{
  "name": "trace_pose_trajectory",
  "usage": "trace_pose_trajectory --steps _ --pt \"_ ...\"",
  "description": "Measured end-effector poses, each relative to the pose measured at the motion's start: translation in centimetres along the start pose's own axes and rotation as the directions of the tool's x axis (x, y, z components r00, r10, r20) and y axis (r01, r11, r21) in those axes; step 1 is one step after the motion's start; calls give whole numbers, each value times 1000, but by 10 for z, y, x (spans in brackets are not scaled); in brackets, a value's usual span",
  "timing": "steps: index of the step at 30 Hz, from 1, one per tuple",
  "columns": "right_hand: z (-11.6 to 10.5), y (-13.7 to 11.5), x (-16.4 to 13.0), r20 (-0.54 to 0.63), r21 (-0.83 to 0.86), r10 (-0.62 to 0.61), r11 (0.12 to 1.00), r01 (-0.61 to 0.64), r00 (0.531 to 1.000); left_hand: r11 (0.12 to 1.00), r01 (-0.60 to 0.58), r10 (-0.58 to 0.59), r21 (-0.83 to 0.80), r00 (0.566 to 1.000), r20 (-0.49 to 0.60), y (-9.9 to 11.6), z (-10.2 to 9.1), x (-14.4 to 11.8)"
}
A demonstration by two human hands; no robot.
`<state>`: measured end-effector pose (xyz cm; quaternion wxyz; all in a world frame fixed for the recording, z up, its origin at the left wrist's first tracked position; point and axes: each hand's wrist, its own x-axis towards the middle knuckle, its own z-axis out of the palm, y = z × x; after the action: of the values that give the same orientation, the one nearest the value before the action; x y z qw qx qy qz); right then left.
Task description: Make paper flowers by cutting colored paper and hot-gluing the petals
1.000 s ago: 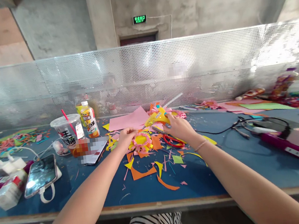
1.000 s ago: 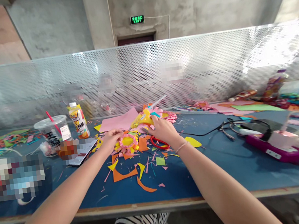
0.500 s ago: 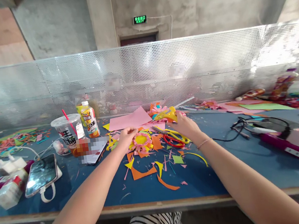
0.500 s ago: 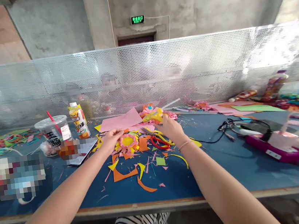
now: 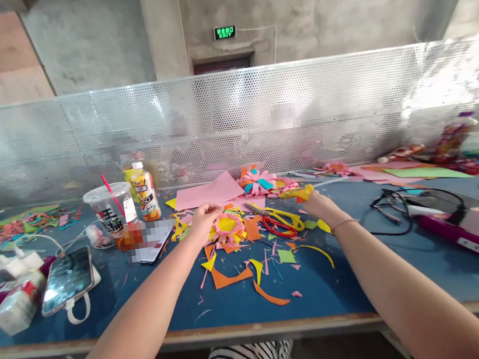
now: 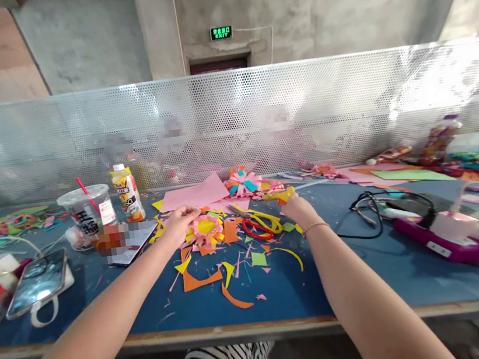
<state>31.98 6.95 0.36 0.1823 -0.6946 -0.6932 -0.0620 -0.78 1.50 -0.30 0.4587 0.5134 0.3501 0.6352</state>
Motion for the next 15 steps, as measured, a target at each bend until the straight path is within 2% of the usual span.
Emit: trace_pose_trajectory --steps 3,5,6,7,9,10,13,15 --pt "-6 -18 -2 -22 -6 70 998 -70 997 999 37 -37 -31 999 11 2 2 -2" --pt "-10 -35 -5 -64 27 70 997 -68 995 995 71 -71 -66 997 4 4 5 -3" --pt "-11 -46 -7 -73 70 21 997 -16 997 992 89 -89 -91 996 2 5 6 -4" --pt "-12 -58 -11 -83 190 -93 976 107 992 987 106 -106 -121 994 5 6 8 -5" --pt "-12 -85 -21 -65 464 -288 839 285 955 974 129 -127 -185 992 24 8 12 -7" --pt "-11 -98 -27 -68 568 -345 758 321 936 967 137 -131 -213 991 41 9 14 -9" --pt "-8 -132 -45 -108 775 -407 537 333 907 954 157 -136 -257 986 99 12 19 -13" --pt "-7 -146 -54 -134 851 -394 425 309 910 951 172 -144 -258 982 123 13 23 -16"
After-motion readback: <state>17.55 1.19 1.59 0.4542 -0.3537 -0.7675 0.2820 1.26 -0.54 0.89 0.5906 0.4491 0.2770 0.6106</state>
